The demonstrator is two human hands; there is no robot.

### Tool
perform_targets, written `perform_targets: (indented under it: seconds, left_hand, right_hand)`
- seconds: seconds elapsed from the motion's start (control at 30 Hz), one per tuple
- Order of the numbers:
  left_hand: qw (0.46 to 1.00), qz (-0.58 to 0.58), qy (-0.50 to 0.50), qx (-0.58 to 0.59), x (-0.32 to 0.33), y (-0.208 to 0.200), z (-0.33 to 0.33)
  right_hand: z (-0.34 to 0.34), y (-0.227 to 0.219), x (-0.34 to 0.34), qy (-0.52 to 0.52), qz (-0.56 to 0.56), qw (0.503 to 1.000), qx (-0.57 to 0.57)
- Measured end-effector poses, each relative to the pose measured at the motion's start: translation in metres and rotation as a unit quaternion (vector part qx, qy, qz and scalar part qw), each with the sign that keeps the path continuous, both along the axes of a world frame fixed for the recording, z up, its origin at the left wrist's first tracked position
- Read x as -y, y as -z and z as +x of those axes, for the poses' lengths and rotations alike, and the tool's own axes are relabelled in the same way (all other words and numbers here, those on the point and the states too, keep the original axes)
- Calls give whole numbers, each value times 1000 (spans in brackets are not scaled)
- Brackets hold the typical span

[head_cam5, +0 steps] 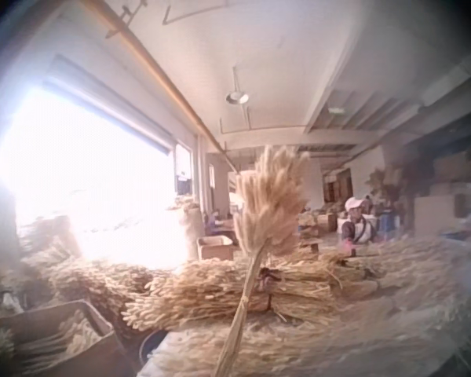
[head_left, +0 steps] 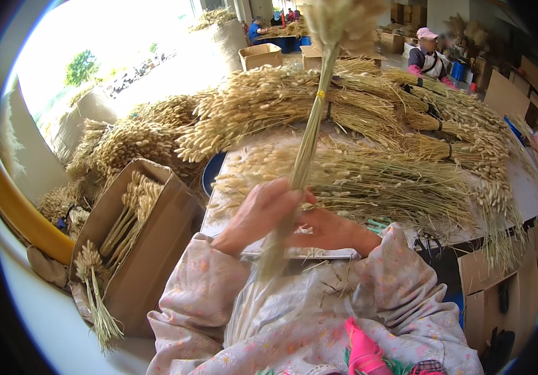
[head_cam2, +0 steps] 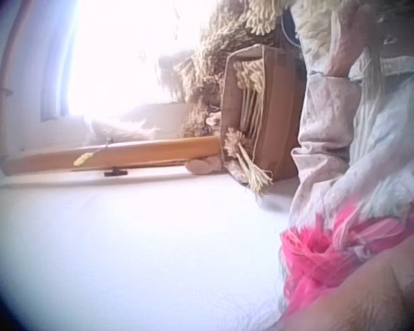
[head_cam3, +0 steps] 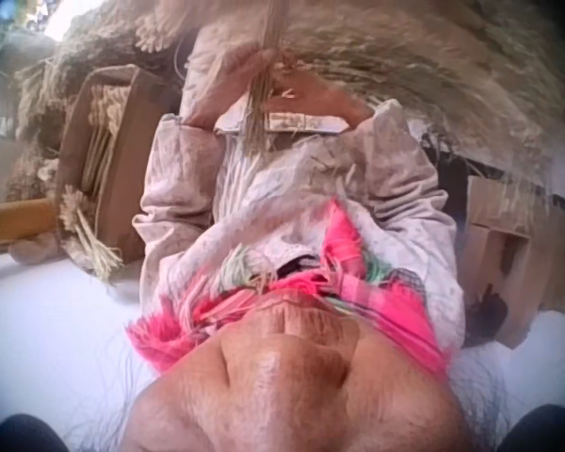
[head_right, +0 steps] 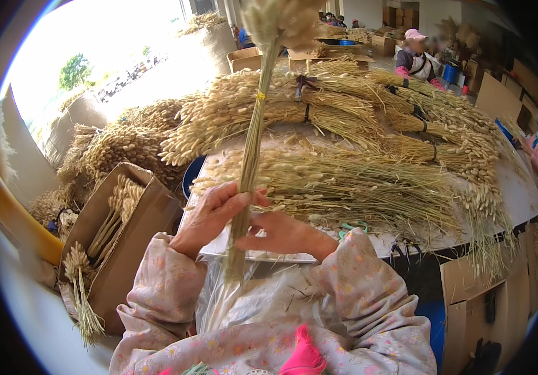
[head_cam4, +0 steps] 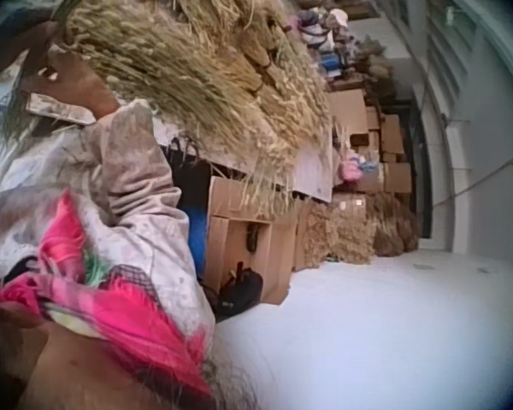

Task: The person gathers dried grain stalks from a table, trims the ends with scissors, aligns the stalks into a neat bundle, and secures them with a rubber band. The finished bundle is placed into a cardboard box. The process is repeated with additional stalks.

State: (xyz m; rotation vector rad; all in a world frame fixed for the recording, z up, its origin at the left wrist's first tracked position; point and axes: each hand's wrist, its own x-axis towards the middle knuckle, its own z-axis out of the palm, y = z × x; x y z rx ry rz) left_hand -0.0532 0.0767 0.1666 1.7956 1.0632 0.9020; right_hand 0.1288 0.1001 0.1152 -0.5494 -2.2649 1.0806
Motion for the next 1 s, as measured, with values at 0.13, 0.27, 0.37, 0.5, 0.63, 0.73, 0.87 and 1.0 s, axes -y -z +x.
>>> perform_targets:
  seconds: [0.13,0.27,0.37,0.5,0.63,0.73,0.87,1.0]
  left_hand:
    - [994,60,7,-88,4,-11,-14]
    - [994,-56,33,-83,26,9,-11]
    - [984,-142,105,-13,46,40,-3]
    - [919,-316,191,139,69,71,-2]
    - [812,-478,178,285,87,82,1]
    - [786,-522,122,306,93,85,4]
    - [795,-500,130,317,98,91,8]
    - [789,-509,156,307,100,95,16]
  right_hand:
    - [17,-11,-11,71,-127,989,0]
    - [19,3,-3,-2,-233,957,-171]
    - [17,21,12,-78,-163,959,-216]
    - [22,42,41,-116,-328,915,-205]
    - [22,49,48,-123,-310,920,-205]
    - [23,45,44,-51,-264,937,-225]
    - [28,36,40,102,-268,855,-432]
    - [30,29,36,123,-287,803,-508]
